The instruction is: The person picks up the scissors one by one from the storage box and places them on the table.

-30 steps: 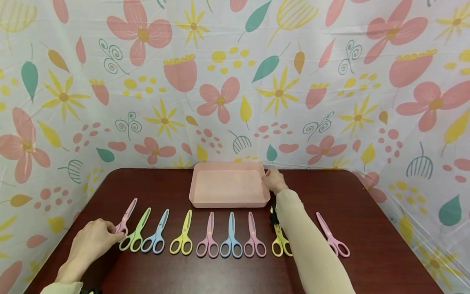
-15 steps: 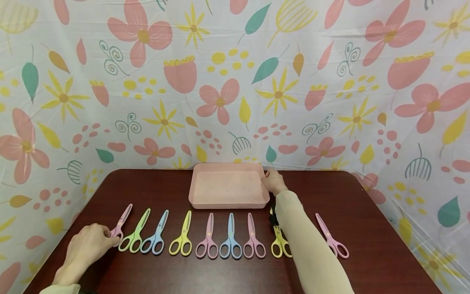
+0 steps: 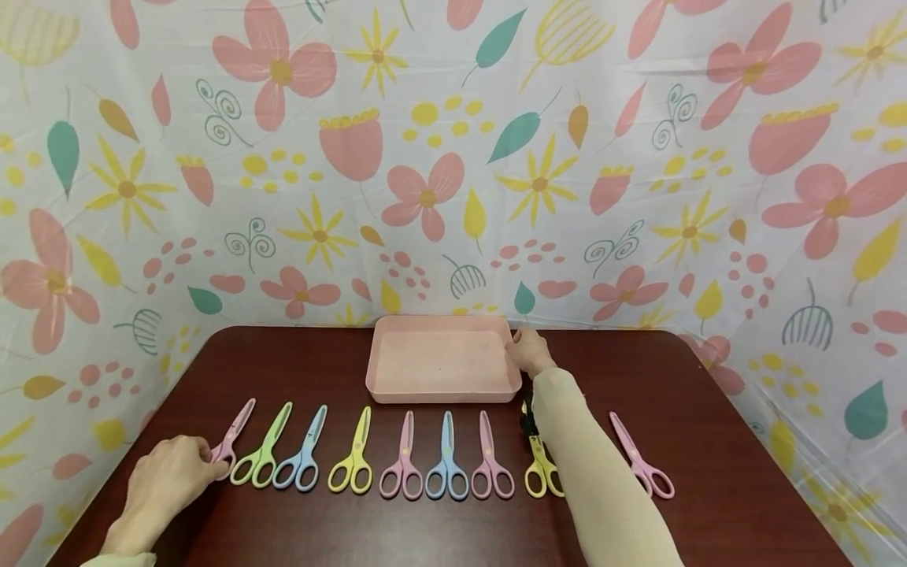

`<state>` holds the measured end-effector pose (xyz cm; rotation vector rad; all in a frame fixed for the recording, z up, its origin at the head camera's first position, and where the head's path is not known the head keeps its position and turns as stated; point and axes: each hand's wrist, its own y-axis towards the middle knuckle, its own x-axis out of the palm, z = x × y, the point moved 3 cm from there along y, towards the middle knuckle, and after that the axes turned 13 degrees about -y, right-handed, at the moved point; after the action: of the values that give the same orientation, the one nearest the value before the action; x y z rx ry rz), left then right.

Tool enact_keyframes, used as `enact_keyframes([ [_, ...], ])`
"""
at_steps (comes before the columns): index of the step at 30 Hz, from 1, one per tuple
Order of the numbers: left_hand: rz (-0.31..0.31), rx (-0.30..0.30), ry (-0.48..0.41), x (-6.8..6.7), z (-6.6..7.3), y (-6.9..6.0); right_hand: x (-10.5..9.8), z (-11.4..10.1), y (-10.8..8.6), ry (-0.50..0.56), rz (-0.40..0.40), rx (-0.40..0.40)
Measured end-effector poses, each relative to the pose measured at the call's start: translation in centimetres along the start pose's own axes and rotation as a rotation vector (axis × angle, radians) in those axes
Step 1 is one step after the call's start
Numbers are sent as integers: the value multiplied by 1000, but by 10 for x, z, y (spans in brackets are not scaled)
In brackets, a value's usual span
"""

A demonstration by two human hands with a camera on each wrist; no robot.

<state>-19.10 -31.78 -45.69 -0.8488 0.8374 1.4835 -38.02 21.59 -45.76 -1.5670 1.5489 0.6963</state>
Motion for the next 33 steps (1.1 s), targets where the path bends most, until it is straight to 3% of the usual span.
enact_keyframes([
  [15,-25,-2,17,-3,-2,-2,0,0,2,9,-5,12],
  [23,-52,-32,8,-3,-3,-5,0,0,2,12,-6,8],
  [33,-21,2,10,-4,-3,-4,0,2,4,5,0,11],
])
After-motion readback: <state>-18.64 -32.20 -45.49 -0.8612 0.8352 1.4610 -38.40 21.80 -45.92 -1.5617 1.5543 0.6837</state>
